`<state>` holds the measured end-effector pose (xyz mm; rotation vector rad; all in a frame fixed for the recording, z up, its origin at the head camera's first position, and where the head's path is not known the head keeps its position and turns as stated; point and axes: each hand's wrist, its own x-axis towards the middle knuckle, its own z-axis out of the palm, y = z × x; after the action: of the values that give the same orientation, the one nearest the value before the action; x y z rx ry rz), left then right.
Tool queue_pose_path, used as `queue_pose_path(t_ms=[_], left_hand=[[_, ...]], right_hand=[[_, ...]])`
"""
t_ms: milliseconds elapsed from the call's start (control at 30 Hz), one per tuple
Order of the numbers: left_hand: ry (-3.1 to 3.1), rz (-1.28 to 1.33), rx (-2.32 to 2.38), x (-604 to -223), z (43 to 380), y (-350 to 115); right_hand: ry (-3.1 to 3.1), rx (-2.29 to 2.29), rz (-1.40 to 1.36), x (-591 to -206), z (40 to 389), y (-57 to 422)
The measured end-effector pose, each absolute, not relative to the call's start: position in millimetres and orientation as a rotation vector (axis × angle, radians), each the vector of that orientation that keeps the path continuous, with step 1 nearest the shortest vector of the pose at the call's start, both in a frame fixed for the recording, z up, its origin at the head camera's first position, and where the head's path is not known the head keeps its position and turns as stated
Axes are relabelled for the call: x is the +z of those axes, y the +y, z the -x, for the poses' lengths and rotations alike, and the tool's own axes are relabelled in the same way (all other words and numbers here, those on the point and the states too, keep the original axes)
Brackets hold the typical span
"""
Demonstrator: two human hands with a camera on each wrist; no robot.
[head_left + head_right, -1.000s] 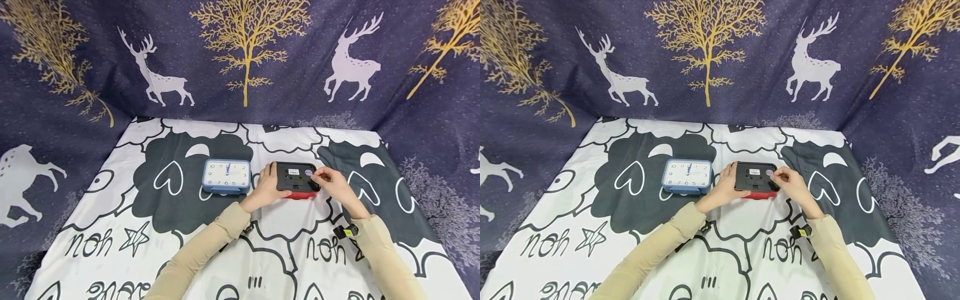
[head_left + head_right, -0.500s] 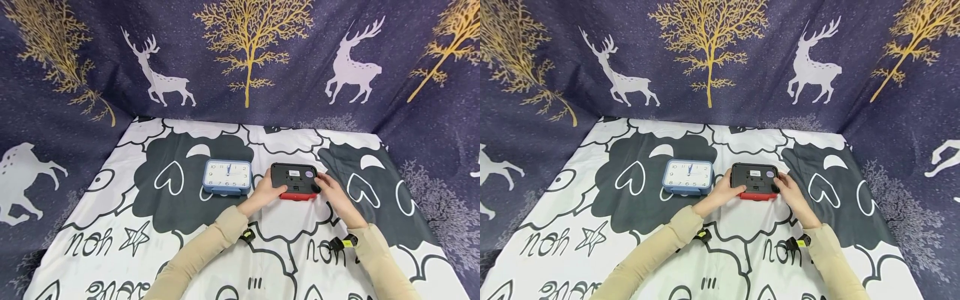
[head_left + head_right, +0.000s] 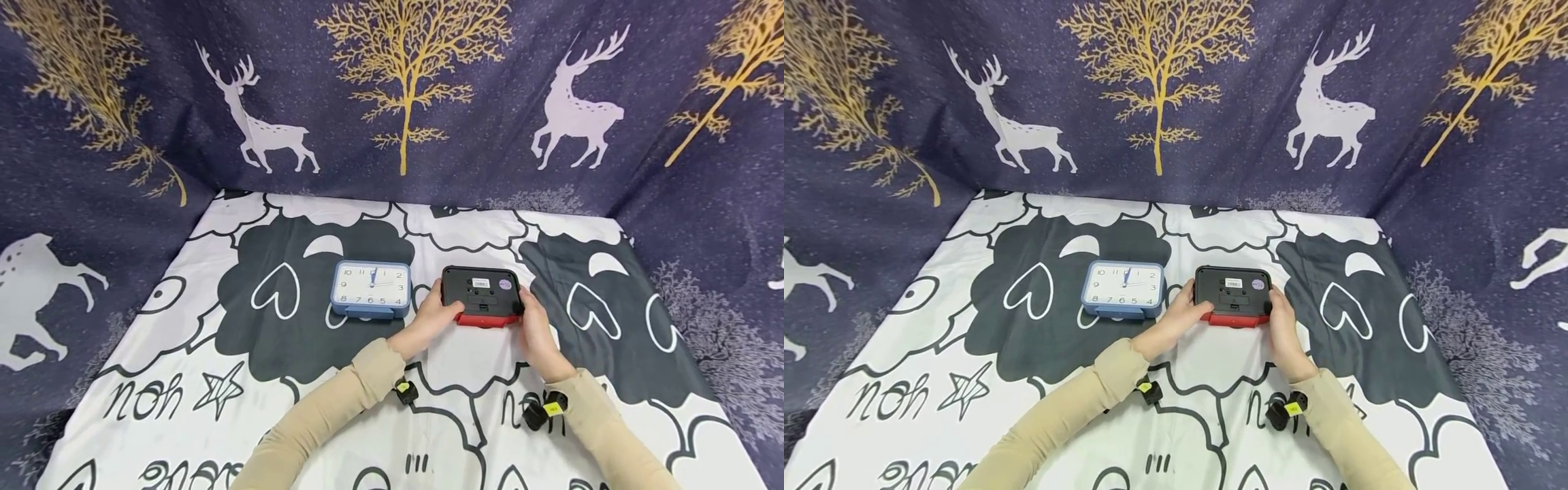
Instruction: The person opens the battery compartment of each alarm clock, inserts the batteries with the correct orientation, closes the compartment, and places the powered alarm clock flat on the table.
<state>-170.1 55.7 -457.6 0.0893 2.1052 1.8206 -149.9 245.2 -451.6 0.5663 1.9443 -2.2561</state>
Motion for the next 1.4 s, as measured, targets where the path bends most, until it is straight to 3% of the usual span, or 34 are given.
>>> queue_pose_path(t_ms=[500,1400], left_hand=[[1.819,0.126,2.000,-458.4,170.5,56.8],[1.787,0.121,2.067,-443.5,172.3,54.4]], right_hand=[[2.048,-2.233,-0.644,-452.5,148.8,232.4],[2.203,-2.327,-0.707,-446.1,149.7,224.0]])
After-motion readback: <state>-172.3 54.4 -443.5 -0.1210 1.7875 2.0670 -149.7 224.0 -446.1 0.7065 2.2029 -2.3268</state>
